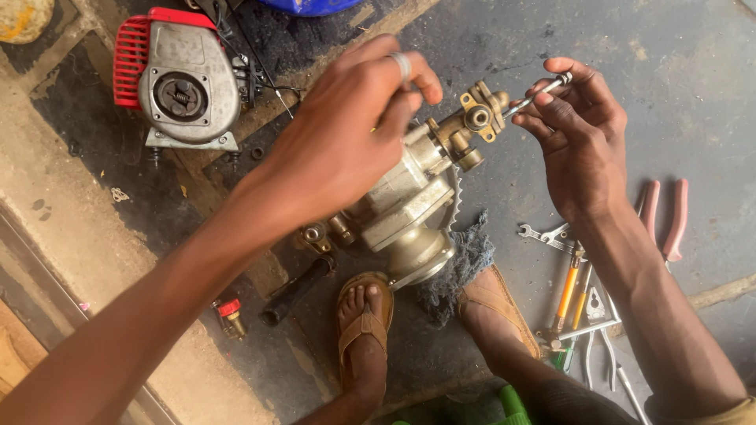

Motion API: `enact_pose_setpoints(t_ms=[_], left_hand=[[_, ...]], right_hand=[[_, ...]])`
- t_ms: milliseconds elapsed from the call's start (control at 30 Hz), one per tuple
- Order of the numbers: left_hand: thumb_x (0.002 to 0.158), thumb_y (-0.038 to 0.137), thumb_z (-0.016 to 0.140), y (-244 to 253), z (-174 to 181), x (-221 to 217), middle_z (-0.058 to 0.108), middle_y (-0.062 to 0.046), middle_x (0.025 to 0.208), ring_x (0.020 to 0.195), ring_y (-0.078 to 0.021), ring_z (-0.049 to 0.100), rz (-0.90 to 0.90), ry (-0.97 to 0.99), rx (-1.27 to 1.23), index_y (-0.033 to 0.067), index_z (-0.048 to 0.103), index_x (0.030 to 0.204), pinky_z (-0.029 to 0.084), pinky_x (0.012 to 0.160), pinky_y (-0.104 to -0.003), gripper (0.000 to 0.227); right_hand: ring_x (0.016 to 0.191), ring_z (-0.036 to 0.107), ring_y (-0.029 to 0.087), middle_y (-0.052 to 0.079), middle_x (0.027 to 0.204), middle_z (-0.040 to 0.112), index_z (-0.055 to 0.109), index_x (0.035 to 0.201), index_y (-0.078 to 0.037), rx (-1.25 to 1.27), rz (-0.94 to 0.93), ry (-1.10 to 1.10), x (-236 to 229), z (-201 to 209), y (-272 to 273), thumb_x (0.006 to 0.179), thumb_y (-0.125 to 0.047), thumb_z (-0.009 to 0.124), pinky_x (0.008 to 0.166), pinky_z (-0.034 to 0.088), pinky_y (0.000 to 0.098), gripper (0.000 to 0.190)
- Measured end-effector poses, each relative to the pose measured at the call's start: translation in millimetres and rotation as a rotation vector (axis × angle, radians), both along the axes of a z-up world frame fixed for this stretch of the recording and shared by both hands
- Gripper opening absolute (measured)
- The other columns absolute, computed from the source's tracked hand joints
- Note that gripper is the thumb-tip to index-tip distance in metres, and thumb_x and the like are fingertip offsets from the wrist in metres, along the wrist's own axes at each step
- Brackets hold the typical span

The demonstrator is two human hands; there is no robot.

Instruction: The person uses a screwdriver to tighten a screw on a brass engine component. They then use a wrench to tighten a bolt on the same component. Finally, they use a T-handle wrench to tighten a bolt on the engine.

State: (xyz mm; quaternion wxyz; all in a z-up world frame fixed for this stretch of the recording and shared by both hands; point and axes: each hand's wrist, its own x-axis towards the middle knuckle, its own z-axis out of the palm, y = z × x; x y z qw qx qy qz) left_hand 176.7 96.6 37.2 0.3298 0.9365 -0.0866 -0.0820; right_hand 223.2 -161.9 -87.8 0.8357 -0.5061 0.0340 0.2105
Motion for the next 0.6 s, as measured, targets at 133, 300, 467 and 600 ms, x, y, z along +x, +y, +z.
enact_pose_setpoints(t_ms=[133,300,467,600], left_hand=[[0.095,0.016,0.067,4,-54,27,0.064,-0.009,0.080,0.079,-0.0202,0.063,-0.065,0.028,0.076,0.0025,0.074,0.095,0.036,0.109,-0.054,0.015],[0.098,0.030,0.068,1,-63,31,0.066,-0.013,0.069,0.064,-0.0229,0.059,0.122,0.558,0.103,0.0029,0.077,0.085,0.048,0.070,-0.047,0.031],[0.089,0.029,0.074,-6,-71,24,0.068,-0.007,0.065,0.059,-0.0143,0.063,0.255,0.486,-0.178,0.0059,0.077,0.084,0.048,0.059,-0.039,0.024],[0.087,0.027,0.076,-11,-72,23,0.069,-0.007,0.065,0.060,-0.0143,0.062,0.363,0.517,-0.154,0.0075,0.076,0.080,0.046,0.058,-0.037,0.020]], right_hand=[[0.097,0.069,0.015,0.009,0.109,0.066,0.057,0.133,-0.001,0.055,0.011,0.057,1,-2,2,0.104,0.004,0.060,0.094,0.063,0.0292,0.030],[0.096,0.069,0.015,0.009,0.109,0.065,0.058,0.134,0.000,0.074,0.019,0.107,4,-5,1,0.103,0.005,0.059,0.093,0.063,0.0277,0.032],[0.096,0.069,0.014,0.009,0.109,0.065,0.058,0.134,0.000,0.103,0.039,0.144,7,-7,2,0.103,0.005,0.058,0.092,0.062,0.0268,0.031],[0.095,0.069,0.014,0.008,0.108,0.065,0.059,0.134,0.000,0.102,0.044,0.164,6,-12,3,0.103,0.004,0.060,0.091,0.062,0.0264,0.031]])
